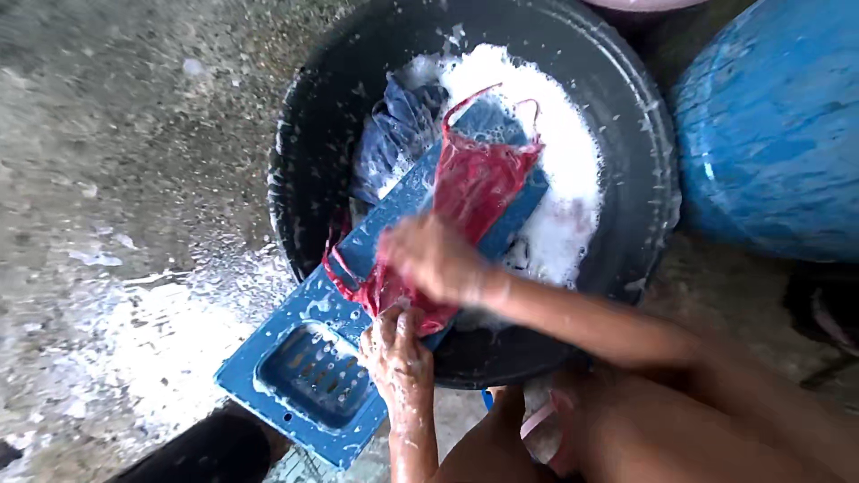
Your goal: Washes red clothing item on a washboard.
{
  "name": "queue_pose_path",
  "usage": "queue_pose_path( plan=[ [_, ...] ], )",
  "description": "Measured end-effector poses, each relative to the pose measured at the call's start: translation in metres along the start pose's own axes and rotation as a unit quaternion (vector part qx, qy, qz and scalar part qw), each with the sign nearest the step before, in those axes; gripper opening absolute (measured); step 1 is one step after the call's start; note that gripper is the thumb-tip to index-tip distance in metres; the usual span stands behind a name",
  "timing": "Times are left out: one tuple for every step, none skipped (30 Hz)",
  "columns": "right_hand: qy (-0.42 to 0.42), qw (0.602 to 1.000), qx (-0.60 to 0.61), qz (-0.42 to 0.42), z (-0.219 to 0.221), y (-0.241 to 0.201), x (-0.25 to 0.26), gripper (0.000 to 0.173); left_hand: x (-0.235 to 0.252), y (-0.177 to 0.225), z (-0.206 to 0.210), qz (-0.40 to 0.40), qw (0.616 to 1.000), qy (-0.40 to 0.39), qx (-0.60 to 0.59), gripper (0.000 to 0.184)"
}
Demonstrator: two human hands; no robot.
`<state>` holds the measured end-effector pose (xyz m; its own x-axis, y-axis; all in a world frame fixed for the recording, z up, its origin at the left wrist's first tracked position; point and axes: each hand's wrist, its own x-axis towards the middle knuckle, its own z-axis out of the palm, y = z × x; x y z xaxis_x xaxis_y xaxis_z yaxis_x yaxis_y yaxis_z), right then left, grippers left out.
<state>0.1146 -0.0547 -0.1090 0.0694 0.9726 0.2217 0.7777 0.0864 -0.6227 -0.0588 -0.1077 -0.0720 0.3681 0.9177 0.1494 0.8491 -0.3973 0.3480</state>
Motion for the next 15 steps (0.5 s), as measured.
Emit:
queue_pose_path(
  plan=[
    [-0.016, 0.998, 0.034, -0.054, 0.010, -0.014, -0.011, 0.035, -0.002, -0.001, -0.001, 0.000, 1.000, 0.002, 0.002, 0.025],
    [-0.028, 0.995, 0.045, -0.083, 0.013, -0.007, -0.013, 0.032, -0.004, -0.002, -0.004, -0.001, 1.000, -0.008, 0.000, 0.025],
    [-0.021, 0.996, 0.028, -0.079, 0.010, 0.019, -0.006, 0.030, -0.005, -0.001, -0.006, -0.004, 1.000, -0.017, -0.003, 0.027],
    [-0.007, 0.999, -0.006, -0.038, 0.002, 0.054, 0.007, 0.032, -0.005, -0.002, -0.007, -0.006, 1.000, -0.024, -0.005, 0.028],
    [0.004, 0.998, -0.050, 0.026, -0.009, 0.089, 0.020, 0.035, -0.006, -0.001, -0.008, -0.007, 1.000, -0.025, -0.003, 0.029],
    [0.006, 0.993, -0.081, 0.081, -0.021, 0.115, 0.032, 0.040, -0.004, 0.000, -0.007, -0.006, 1.000, -0.021, 0.000, 0.029],
    [0.006, 0.989, -0.097, 0.111, -0.031, 0.122, 0.041, 0.044, -0.001, 0.000, -0.005, -0.004, 1.000, -0.017, 0.001, 0.029],
    [0.008, 0.989, -0.098, 0.114, -0.033, 0.106, 0.041, 0.045, 0.002, 0.001, -0.003, -0.004, 1.000, -0.015, 0.002, 0.029],
    [0.008, 0.993, -0.078, 0.085, -0.026, 0.074, 0.029, 0.044, 0.001, 0.002, -0.002, -0.005, 1.000, -0.015, 0.003, 0.029],
    [0.004, 0.999, -0.030, 0.034, -0.011, 0.034, 0.008, 0.040, -0.001, 0.002, -0.002, -0.004, 1.000, -0.016, 0.004, 0.029],
    [-0.013, 0.999, 0.017, -0.025, 0.001, 0.005, -0.009, 0.033, -0.001, 0.001, -0.002, -0.002, 1.000, -0.012, 0.007, 0.029],
    [-0.031, 0.995, 0.047, -0.077, 0.006, -0.003, -0.015, 0.031, -0.002, 0.001, -0.002, 0.000, 1.000, -0.010, 0.010, 0.029],
    [-0.035, 0.994, 0.051, -0.094, 0.005, 0.009, -0.013, 0.029, -0.002, 0.001, -0.004, 0.000, 1.000, -0.016, 0.012, 0.029],
    [-0.017, 0.997, 0.025, -0.069, -0.002, 0.037, -0.003, 0.027, -0.002, 0.002, -0.006, -0.002, 1.000, -0.022, 0.013, 0.029],
    [0.004, 1.000, -0.020, -0.005, -0.013, 0.076, 0.007, 0.028, -0.002, 0.003, -0.007, -0.005, 1.000, -0.026, 0.010, 0.029]
  ],
)
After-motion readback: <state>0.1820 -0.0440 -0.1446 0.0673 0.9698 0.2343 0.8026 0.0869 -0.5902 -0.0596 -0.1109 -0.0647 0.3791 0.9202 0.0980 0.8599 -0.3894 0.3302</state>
